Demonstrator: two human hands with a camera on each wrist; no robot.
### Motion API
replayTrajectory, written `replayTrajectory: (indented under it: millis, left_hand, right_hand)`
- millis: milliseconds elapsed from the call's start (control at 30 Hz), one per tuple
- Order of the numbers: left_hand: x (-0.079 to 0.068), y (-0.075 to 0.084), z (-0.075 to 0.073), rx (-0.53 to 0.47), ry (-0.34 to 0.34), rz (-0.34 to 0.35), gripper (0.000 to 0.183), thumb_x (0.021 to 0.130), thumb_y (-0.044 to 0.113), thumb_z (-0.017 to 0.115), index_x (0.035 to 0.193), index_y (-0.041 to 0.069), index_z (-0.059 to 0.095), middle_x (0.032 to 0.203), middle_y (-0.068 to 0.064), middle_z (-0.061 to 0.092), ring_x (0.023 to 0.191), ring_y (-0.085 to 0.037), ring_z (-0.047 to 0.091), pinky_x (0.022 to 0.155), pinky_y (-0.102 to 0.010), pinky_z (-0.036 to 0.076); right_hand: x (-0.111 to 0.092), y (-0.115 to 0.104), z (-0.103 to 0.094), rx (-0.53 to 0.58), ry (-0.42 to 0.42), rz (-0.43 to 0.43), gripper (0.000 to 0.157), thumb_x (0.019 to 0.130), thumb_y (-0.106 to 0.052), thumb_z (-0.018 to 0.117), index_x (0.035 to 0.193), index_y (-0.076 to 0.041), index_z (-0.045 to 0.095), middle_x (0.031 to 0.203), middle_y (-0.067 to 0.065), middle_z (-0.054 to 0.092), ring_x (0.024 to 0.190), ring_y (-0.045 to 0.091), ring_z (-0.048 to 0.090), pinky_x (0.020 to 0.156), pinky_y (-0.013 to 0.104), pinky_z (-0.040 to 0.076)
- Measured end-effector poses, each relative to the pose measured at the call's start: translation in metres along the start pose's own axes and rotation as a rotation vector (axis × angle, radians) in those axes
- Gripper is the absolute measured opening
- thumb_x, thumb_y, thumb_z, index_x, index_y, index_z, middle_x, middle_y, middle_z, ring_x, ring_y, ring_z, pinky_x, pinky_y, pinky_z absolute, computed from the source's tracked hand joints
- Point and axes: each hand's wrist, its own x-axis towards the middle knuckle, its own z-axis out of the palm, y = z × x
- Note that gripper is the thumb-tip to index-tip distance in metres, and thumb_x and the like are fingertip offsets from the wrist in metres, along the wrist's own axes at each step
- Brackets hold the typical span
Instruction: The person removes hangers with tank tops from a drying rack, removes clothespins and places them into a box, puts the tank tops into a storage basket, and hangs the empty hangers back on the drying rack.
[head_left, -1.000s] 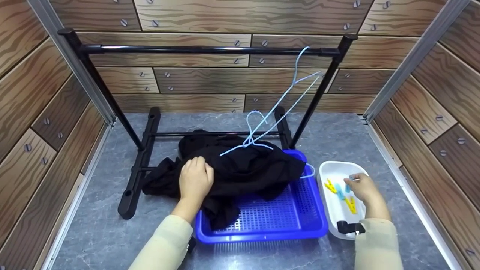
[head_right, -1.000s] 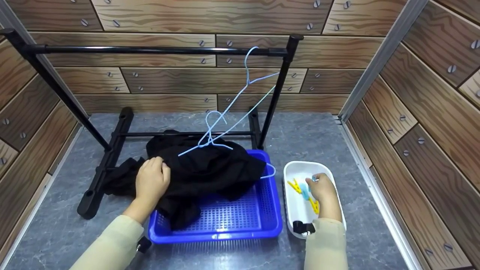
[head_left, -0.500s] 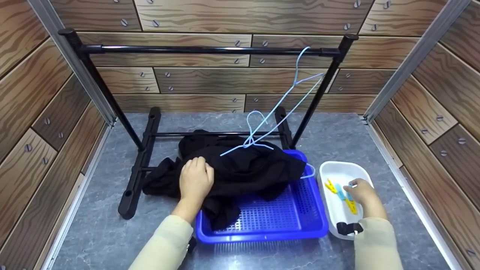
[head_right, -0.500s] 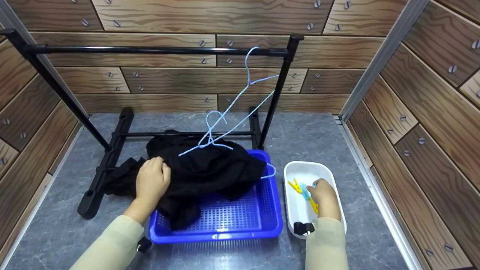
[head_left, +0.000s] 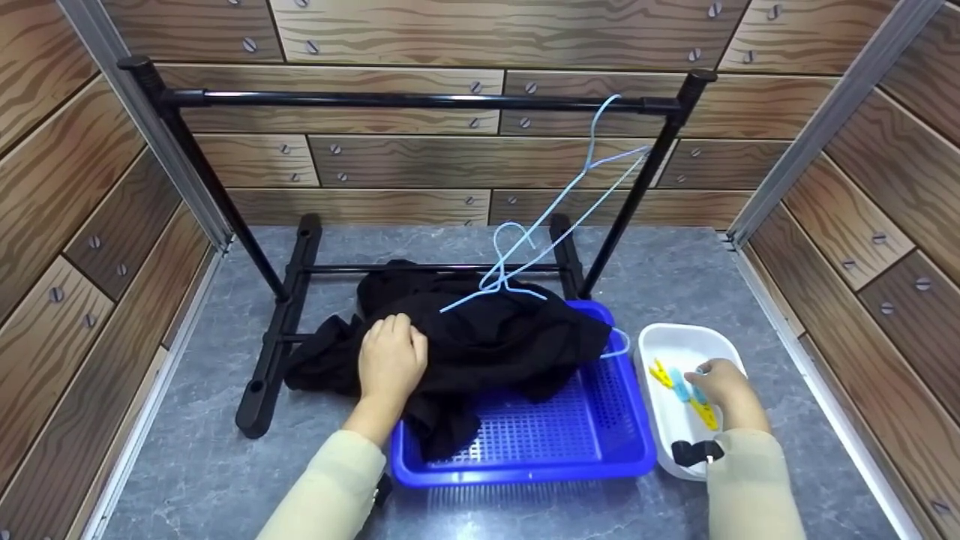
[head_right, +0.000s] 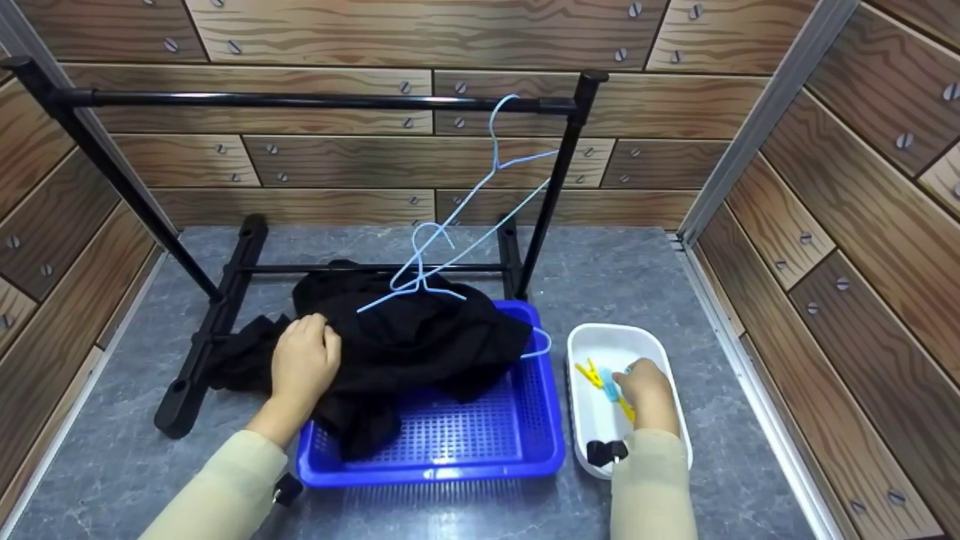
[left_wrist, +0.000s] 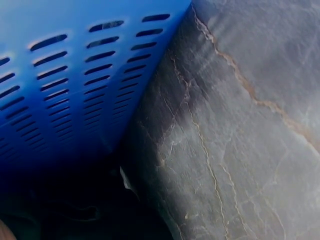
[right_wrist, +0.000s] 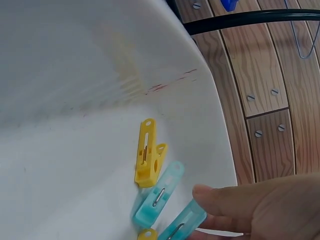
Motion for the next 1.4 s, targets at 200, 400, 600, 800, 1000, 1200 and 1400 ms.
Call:
replayTrajectory:
  millis: [200, 400, 600, 800, 1000, 1200, 1400]
  left_hand:
    - [0.000, 0.000, -0.001, 0.000, -0.005, -0.003, 0.018, 0.087, 0.014, 0.050, 0.075, 0.002, 0.055, 0.069, -0.015, 0.055, 0.066, -0.038, 0.054, 0.064, -0.048, 0.046]
    - [0.000, 0.000, -0.001, -0.005, 0.004, 0.001, 0.018, 0.087, 0.014, 0.050, 0.075, 0.002, 0.055, 0.069, -0.014, 0.055, 0.067, -0.038, 0.054, 0.065, -0.048, 0.046]
    - [0.000, 0.000, 0.000, -0.007, 0.030, 0.016, 0.018, 0.087, 0.014, 0.050, 0.074, 0.002, 0.054, 0.067, -0.014, 0.053, 0.064, -0.038, 0.053, 0.063, -0.048, 0.046]
    - [0.000, 0.000, 0.000, -0.006, 0.033, 0.017, 0.018, 0.087, 0.013, 0.051, 0.074, 0.001, 0.054, 0.067, -0.014, 0.053, 0.064, -0.038, 0.053, 0.063, -0.048, 0.046]
    - [0.000, 0.000, 0.000, -0.007, 0.031, 0.018, 0.017, 0.087, 0.013, 0.051, 0.074, 0.002, 0.054, 0.067, -0.014, 0.053, 0.065, -0.038, 0.053, 0.064, -0.048, 0.046]
    - [0.000, 0.001, 0.000, -0.007, 0.023, 0.014, 0.017, 0.087, 0.013, 0.050, 0.075, 0.002, 0.054, 0.068, -0.014, 0.054, 0.065, -0.038, 0.054, 0.064, -0.049, 0.046]
    - [0.001, 0.001, -0.002, -0.007, 0.003, 0.003, 0.018, 0.087, 0.013, 0.050, 0.075, 0.001, 0.055, 0.068, -0.014, 0.054, 0.066, -0.038, 0.054, 0.064, -0.048, 0.047]
  right_hand:
    - [0.000, 0.000, 0.000, 0.037, -0.002, 0.010, 0.055, 0.099, -0.021, 0.057, 0.129, 0.023, 0.043, 0.130, 0.042, 0.047, 0.120, 0.055, 0.049, 0.100, 0.060, 0.041]
    - [-0.001, 0.001, -0.001, 0.045, 0.016, 0.006, 0.052, 0.098, -0.020, 0.057, 0.128, 0.022, 0.044, 0.130, 0.042, 0.047, 0.120, 0.056, 0.048, 0.102, 0.061, 0.039]
    - [-0.001, 0.001, -0.003, 0.037, 0.030, 0.007, 0.055, 0.097, -0.022, 0.059, 0.128, 0.021, 0.045, 0.131, 0.042, 0.047, 0.121, 0.056, 0.046, 0.103, 0.061, 0.037]
    - [-0.005, -0.002, -0.005, 0.049, 0.047, 0.002, 0.054, 0.098, -0.022, 0.059, 0.128, 0.021, 0.045, 0.130, 0.042, 0.048, 0.119, 0.056, 0.048, 0.102, 0.060, 0.038]
    - [-0.009, -0.005, -0.007, 0.056, 0.071, -0.030, 0.052, 0.098, -0.021, 0.057, 0.128, 0.021, 0.046, 0.129, 0.042, 0.048, 0.117, 0.056, 0.050, 0.100, 0.061, 0.039]
    - [-0.011, -0.008, -0.009, 0.083, 0.072, -0.023, 0.051, 0.100, -0.021, 0.056, 0.130, 0.019, 0.045, 0.131, 0.042, 0.046, 0.118, 0.056, 0.049, 0.100, 0.061, 0.039]
    - [-0.014, -0.010, -0.012, 0.068, 0.081, -0.037, 0.051, 0.100, -0.021, 0.056, 0.130, 0.019, 0.046, 0.129, 0.042, 0.048, 0.117, 0.055, 0.050, 0.098, 0.061, 0.041]
